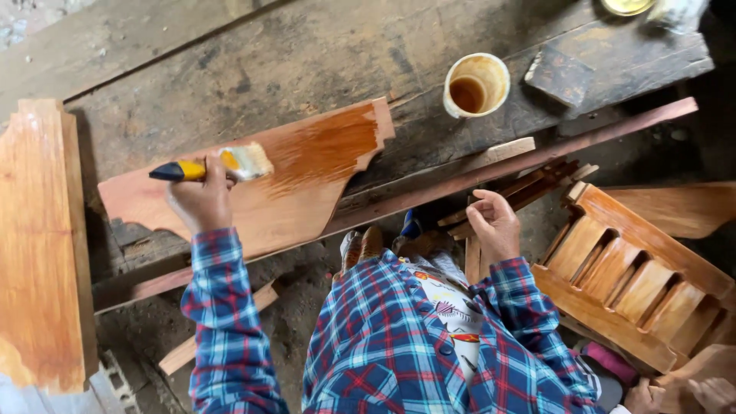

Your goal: The person applies a brown liquid finish to a curved wooden board using a paintbrush. They dip the brush into a container of finish and spread it evenly across the surface of the wood, flipping the board over to coat the other side as well.

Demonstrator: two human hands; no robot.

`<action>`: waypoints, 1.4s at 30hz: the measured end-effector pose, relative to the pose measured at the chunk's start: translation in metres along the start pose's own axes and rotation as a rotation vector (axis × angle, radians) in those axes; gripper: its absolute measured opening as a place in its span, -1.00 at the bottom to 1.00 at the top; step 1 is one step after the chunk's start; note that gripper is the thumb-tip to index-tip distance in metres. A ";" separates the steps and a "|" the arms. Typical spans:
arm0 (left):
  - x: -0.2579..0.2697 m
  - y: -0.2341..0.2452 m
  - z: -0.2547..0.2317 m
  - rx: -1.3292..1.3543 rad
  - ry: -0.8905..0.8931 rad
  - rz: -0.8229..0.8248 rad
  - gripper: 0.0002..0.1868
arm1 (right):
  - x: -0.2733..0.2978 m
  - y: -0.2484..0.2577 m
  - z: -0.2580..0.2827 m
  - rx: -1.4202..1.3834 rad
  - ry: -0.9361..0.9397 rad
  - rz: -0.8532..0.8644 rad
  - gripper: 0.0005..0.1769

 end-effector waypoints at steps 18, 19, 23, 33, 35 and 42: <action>0.046 -0.077 -0.031 0.228 0.293 0.225 -0.81 | 0.025 -0.004 0.004 0.072 -0.068 -0.047 -0.61; 0.036 -0.052 -0.022 0.222 0.314 0.194 -0.79 | 0.026 -0.009 0.005 0.003 -0.072 -0.071 -0.61; 0.007 0.048 -0.013 -0.134 0.173 0.019 -0.90 | 0.022 -0.026 0.030 0.088 -0.041 0.048 -0.70; 0.075 -0.022 -0.039 0.152 0.208 0.217 -0.83 | 0.038 -0.052 0.018 0.061 -0.009 0.097 -0.62; 0.097 -0.069 -0.016 0.210 0.265 0.344 -0.81 | 0.041 -0.055 0.007 0.120 -0.017 0.099 -0.60; 0.113 -0.076 -0.017 0.192 0.213 0.351 -0.86 | 0.045 -0.059 -0.006 0.016 -0.046 0.108 -0.62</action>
Point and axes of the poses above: each hand's wrist, its own x-axis away from the middle knuckle, its own y-axis out of the back of the hand, z = x × y, the point moved 5 cm from there along -x, towards the middle knuckle, and after that the axes turned 7 degrees about y, right-handed, at the moved point
